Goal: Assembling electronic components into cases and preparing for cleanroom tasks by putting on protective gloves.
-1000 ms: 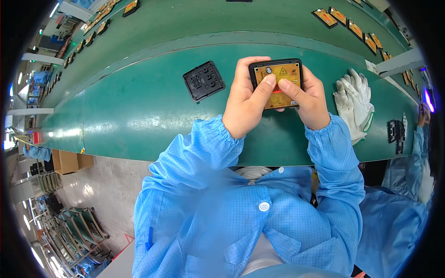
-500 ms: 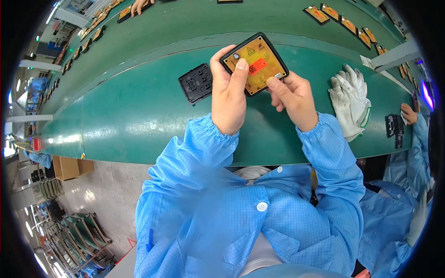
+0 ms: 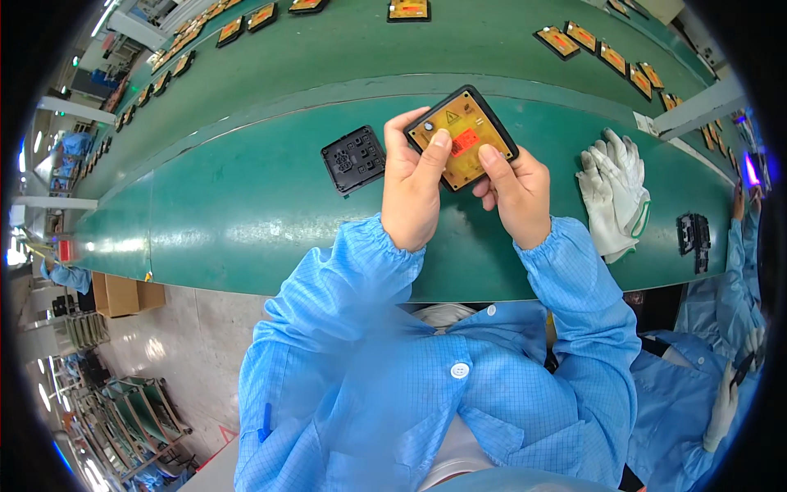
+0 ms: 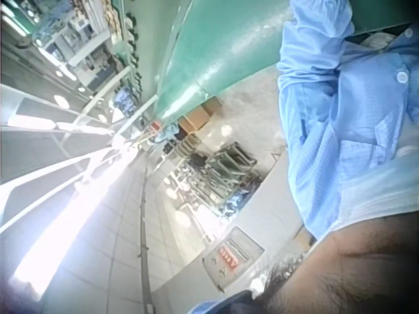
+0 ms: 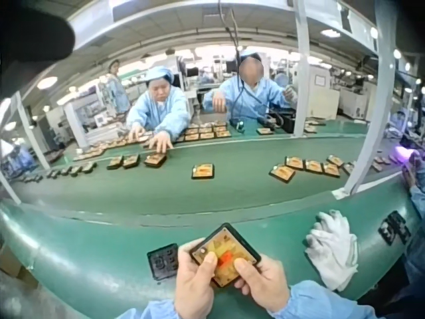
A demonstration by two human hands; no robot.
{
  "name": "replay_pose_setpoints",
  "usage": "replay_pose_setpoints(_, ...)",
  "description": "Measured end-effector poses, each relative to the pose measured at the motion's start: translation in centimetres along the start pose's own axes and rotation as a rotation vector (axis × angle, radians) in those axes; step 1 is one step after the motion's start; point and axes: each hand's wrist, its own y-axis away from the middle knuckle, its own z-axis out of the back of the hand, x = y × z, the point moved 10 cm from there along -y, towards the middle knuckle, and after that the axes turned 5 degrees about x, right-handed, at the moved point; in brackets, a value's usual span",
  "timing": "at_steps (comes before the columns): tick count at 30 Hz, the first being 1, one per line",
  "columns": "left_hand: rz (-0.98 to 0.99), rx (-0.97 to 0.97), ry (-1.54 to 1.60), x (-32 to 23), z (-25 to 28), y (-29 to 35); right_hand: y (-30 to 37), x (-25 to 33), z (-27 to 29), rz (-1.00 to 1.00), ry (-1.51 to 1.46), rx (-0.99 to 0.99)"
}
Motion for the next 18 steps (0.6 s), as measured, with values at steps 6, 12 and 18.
replay_pose_setpoints(6,-0.026,-0.044,-0.003,-1.2,1.0,-0.1,-0.3,0.0,-0.9,-0.029,0.036,-0.062)
replay_pose_setpoints(12,-0.052,-0.075,-0.403,0.3,2.3,-1.2,-0.1,0.8,1.1,-0.020,0.110,-0.196)
replay_pose_setpoints(18,0.007,-0.008,-0.316,0.4,2.5,-1.2,-1.1,-2.3,3.3,-0.083,-0.062,-0.116)
